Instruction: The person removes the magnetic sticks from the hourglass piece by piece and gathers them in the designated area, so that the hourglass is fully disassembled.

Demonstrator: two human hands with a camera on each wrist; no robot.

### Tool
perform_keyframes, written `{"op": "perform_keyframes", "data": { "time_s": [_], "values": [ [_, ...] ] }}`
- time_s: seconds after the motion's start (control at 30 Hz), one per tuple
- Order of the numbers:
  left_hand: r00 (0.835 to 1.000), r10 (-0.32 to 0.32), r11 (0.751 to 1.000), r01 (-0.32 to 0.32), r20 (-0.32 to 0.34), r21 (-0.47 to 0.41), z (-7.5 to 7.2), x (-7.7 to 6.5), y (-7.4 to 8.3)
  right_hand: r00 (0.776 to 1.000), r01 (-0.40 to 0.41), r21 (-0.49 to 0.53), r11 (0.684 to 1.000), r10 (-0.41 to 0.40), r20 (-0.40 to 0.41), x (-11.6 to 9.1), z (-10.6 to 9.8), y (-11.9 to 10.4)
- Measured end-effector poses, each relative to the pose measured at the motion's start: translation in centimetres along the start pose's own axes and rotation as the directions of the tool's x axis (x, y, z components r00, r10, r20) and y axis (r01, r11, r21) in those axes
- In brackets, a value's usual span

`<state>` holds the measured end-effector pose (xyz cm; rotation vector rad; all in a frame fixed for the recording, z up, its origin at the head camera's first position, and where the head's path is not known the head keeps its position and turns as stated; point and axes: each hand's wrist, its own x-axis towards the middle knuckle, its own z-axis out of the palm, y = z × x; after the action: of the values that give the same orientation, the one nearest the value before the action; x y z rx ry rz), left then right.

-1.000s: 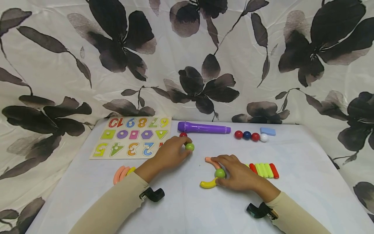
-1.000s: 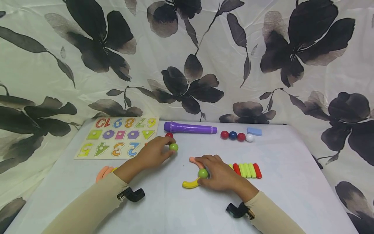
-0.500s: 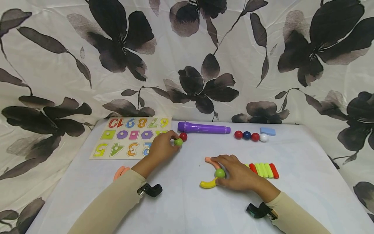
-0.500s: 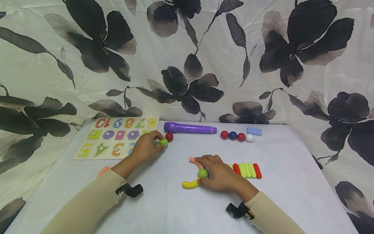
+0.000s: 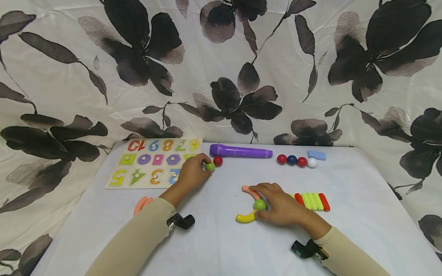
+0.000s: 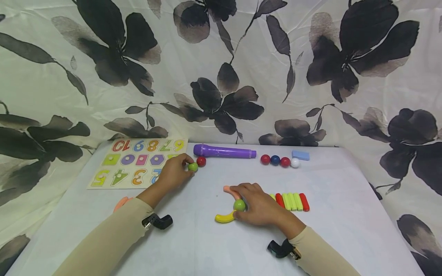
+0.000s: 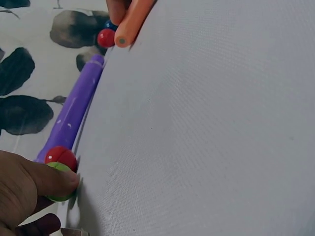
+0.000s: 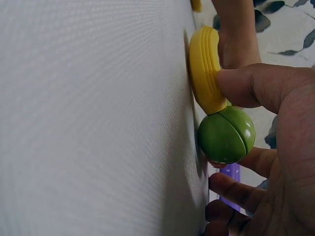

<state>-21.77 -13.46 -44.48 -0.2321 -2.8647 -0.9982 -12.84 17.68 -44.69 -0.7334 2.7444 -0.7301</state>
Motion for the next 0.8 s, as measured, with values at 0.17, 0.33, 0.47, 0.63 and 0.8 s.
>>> {"op": "perform_keyframes", "data": {
  "time_s": [0.17,0.33,0.47,0.63,0.8],
  "values": [
    [1.000,-0.008,1.000,0.008,0.012,0.006,0.0,0.0,-0.1,1.000,-0.005,-0.006,1.000,0.005,0.001,0.0,0.0,0.0],
    [1.000,-0.004,0.999,0.003,0.018,0.035,-0.4,-0.4,0.5,1.000,0.007,-0.002,1.000,-0.007,0.002,0.0,0.0,0.0],
    [0.999,0.034,0.996,-0.034,0.001,0.077,-0.9,-1.6,2.1,1.000,0.001,-0.004,1.000,-0.001,0.003,0.0,-0.1,-0.1],
    [0.995,0.102,0.989,-0.102,0.008,0.111,-1.0,-4.1,4.1,1.000,-0.024,-0.026,0.999,0.024,-0.007,-0.1,0.0,-0.5],
    [0.982,0.139,0.978,-0.156,0.129,0.137,-0.6,-6.7,5.5,1.000,-0.026,-0.039,0.999,0.026,-0.016,-0.3,0.0,-0.7]
  ]
}}
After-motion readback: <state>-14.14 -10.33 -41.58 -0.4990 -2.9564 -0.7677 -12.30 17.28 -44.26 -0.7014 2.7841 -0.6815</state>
